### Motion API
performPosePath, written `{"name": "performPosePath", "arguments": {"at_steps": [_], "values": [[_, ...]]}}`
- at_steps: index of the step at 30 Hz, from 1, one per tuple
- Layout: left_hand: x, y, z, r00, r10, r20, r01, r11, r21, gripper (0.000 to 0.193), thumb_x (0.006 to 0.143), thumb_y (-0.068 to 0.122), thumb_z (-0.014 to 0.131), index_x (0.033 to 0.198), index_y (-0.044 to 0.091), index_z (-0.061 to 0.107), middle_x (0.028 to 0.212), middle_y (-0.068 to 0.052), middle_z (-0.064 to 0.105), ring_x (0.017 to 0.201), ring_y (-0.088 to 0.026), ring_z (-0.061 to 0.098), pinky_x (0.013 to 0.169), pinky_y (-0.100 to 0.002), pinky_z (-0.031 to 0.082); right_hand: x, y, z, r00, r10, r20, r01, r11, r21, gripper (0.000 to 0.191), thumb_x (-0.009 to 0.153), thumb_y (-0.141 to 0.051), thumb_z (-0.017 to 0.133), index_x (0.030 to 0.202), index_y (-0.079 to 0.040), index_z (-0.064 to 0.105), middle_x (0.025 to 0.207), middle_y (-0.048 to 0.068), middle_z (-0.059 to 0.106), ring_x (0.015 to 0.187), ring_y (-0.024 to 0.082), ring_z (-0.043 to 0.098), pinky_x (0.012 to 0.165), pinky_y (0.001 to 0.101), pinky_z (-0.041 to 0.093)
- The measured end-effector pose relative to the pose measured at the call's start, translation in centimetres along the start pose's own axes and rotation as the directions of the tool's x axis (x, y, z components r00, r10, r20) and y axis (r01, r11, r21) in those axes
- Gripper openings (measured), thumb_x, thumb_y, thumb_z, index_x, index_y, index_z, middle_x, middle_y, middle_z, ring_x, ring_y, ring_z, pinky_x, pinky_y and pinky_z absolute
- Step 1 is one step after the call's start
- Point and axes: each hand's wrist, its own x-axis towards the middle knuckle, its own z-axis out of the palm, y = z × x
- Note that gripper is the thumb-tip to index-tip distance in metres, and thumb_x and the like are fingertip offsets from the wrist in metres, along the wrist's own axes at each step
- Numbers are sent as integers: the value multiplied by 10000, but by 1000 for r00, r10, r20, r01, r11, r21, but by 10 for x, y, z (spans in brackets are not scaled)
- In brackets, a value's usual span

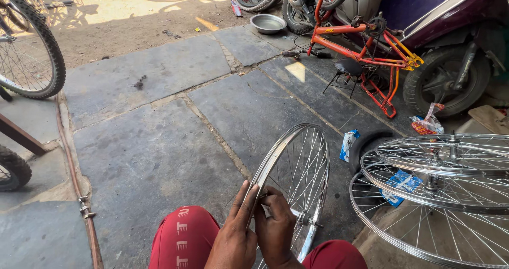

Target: The person uses a spoke wrench to tighten the nipples on a bicycle wheel rim. They rotate the wheel to access different spokes and continue adjusting the tension.

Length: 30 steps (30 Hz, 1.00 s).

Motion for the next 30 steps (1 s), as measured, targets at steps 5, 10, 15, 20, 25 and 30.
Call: {"name": "performPosePath", "arguments": {"at_steps": [5, 10, 15, 20, 25, 30], "values": [[0, 3, -4, 998, -57, 16, 56, 998, 34, 997, 698, -147, 460, 1616, 222, 342, 1733, -66, 174, 1509, -338, 332, 1155, -429, 422, 12, 9, -21, 957, 64, 281, -79, 996, 41, 212, 889, -67, 693, 1073, -3, 610, 994, 126, 745, 929, 231, 768, 729, 354, 626], [-1, 7, -2, 992, -97, 78, 91, 993, 76, 1010, 722, -157, 428, 1634, 253, 280, 1764, -64, 112, 1516, -340, 274, 1171, -452, 390, 29, 18, -35, 839, 314, 445, -333, 942, -36, 255, 981, -234, 586, 1156, -83, 692, 959, 66, 799, 886, 181, 791, 701, 332, 629], [-3, 7, 2, 993, -103, 55, 96, 989, 114, 1036, 709, -165, 429, 1637, 276, 292, 1764, -63, 131, 1510, -347, 291, 1179, -469, 376, 41, 35, -25, 810, 251, 530, -376, 916, 141, 321, 1038, -262, 531, 1218, -60, 705, 951, 79, 793, 912, 172, 782, 776, 310, 619], [-2, 2, 3, 993, -106, 50, 102, 992, 72, 1039, 691, -169, 439, 1626, 266, 320, 1762, -78, 135, 1515, -356, 270, 1155, -463, 359, 45, 36, -25, 623, 379, 684, -597, 796, 102, 424, 1102, -322, 491, 1174, 33, 712, 853, 166, 625, 738, 238, 563, 639, 379, 474], [-2, -2, 3, 999, -21, 30, 19, 997, 71, 1021, 693, -162, 468, 1628, 226, 338, 1753, -123, 143, 1539, -381, 224, 1199, -503, 320, 80, 20, -52, 437, 280, 855, -589, 807, 37, 406, 991, -332, 537, 1287, -69, 631, 1030, 73, 708, 925, 147, 685, 819, 341, 586], [1, -3, 0, 996, -76, 48, 74, 996, 55, 1023, 699, -158, 442, 1633, 243, 324, 1762, -92, 137, 1540, -353, 235, 1179, -480, 342, 95, 1, -55, 464, 207, 861, -344, 938, -40, 282, 922, -225, 683, 1148, -57, 699, 997, 78, 800, 942, 157, 792, 856, 315, 650]]}}
